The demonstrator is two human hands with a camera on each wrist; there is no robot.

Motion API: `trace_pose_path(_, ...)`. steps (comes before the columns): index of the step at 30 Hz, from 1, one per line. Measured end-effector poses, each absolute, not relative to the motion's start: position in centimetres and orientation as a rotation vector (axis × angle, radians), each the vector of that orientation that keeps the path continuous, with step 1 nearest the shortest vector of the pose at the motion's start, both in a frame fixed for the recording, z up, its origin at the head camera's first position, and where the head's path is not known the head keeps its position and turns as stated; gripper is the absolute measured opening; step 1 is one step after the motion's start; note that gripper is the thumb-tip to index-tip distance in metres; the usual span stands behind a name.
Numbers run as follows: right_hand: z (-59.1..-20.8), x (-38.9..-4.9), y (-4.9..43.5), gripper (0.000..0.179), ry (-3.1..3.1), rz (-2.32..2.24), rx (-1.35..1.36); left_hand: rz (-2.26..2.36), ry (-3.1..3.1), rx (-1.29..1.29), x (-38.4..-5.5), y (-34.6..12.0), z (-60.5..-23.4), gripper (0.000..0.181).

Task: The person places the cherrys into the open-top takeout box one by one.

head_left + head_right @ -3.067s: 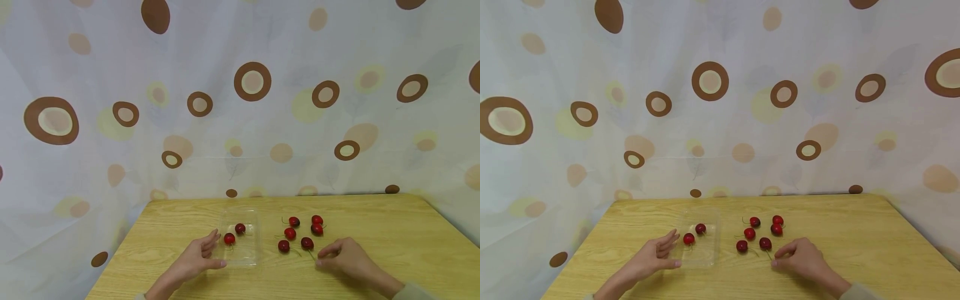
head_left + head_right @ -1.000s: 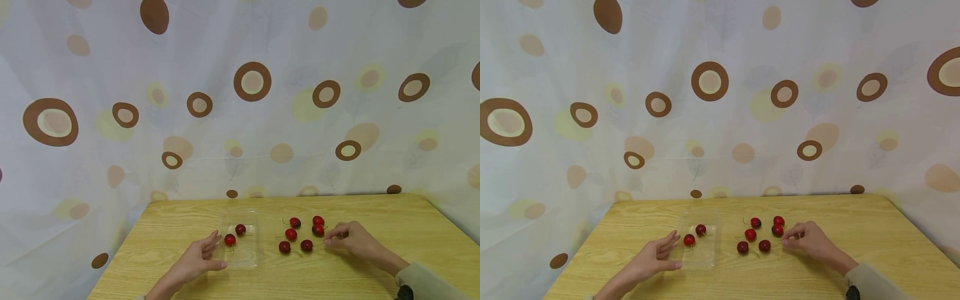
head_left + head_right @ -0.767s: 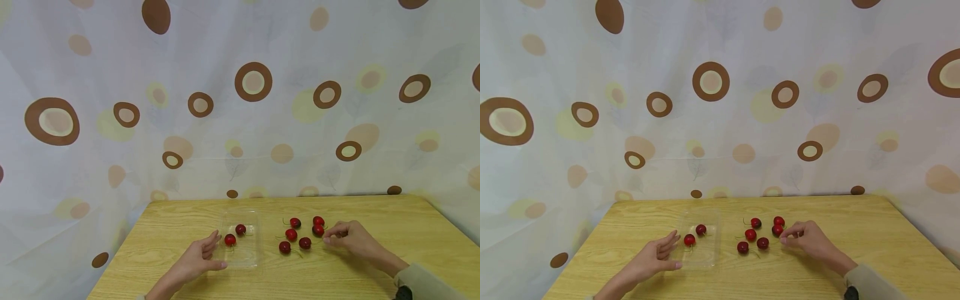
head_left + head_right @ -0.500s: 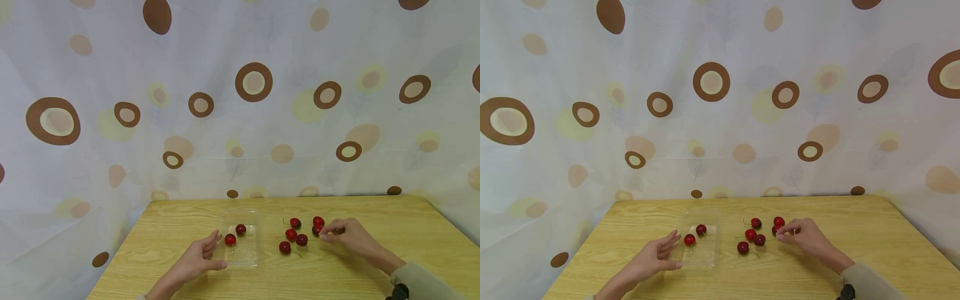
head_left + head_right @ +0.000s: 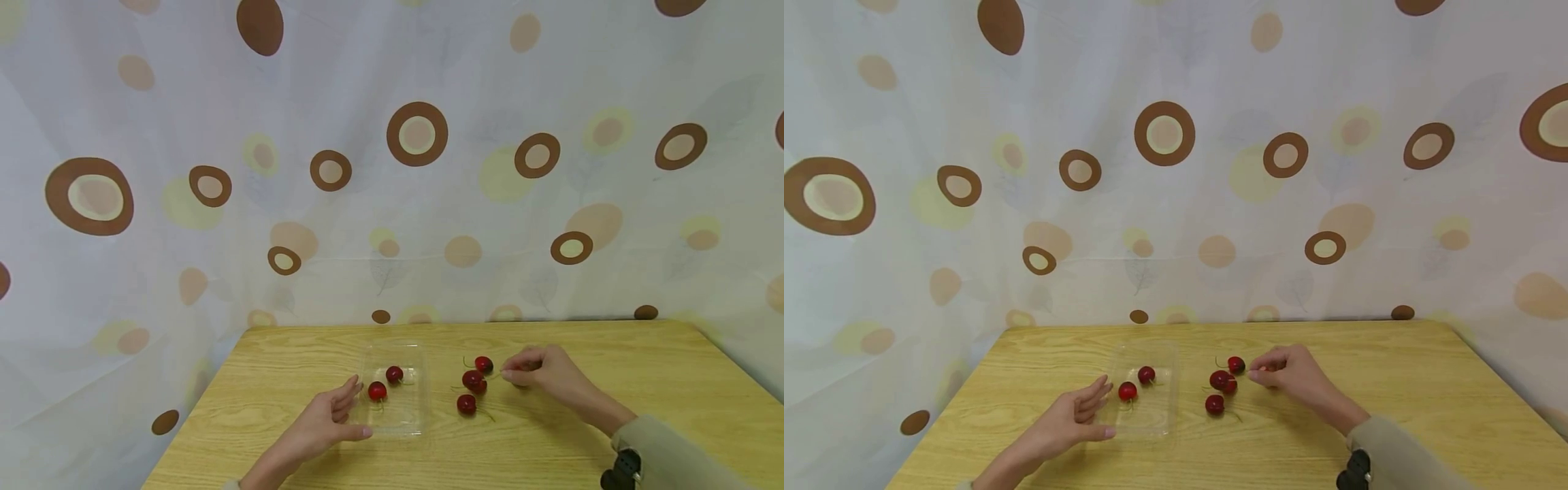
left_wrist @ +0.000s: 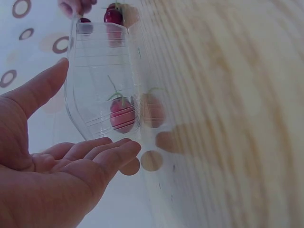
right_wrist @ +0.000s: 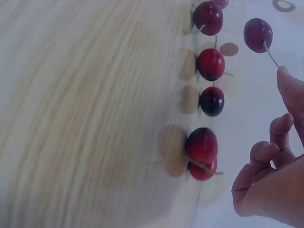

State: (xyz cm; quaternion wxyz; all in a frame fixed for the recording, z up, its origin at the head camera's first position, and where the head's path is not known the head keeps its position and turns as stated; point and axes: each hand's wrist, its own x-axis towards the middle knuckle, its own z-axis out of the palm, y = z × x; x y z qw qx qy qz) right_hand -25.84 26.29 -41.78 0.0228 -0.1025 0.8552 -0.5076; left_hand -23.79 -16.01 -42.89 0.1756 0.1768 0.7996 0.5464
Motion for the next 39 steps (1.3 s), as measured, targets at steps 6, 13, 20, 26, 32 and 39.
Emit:
trace_pose_path(6, -41.1, -26.5, 24.4, 0.023, 2.633, -1.619, -0.383, 1.549, 2.260, 0.500, -23.9, -16.0, -42.9, 0.098)
trace_pose_path(13, -40.9, -27.3, 22.2, 0.018, 2.652, -1.631, -0.426, 1.552, 2.258, 0.494, -23.9, -15.9, -43.0, 0.098)
trace_pose_path(20, -40.5, -27.8, 20.2, 0.017, 2.638, -1.662, -0.462, 1.549, 2.265, 0.493, -23.9, -15.9, -43.0, 0.099)
trace_pose_path(26, -40.4, -28.3, 18.7, 0.016, 2.634, -1.678, -0.459, 1.545, 2.270, 0.496, -23.9, -15.9, -43.0, 0.099)
trace_pose_path(32, -40.5, -29.3, 17.1, 0.015, 2.640, -1.672, -0.453, 1.549, 2.265, 0.489, -23.8, -15.9, -42.9, 0.099)
trace_pose_path(39, -40.8, -30.0, 15.4, 0.012, 2.634, -1.691, -0.465, 1.546, 2.268, 0.490, -23.8, -15.9, -42.9, 0.099)
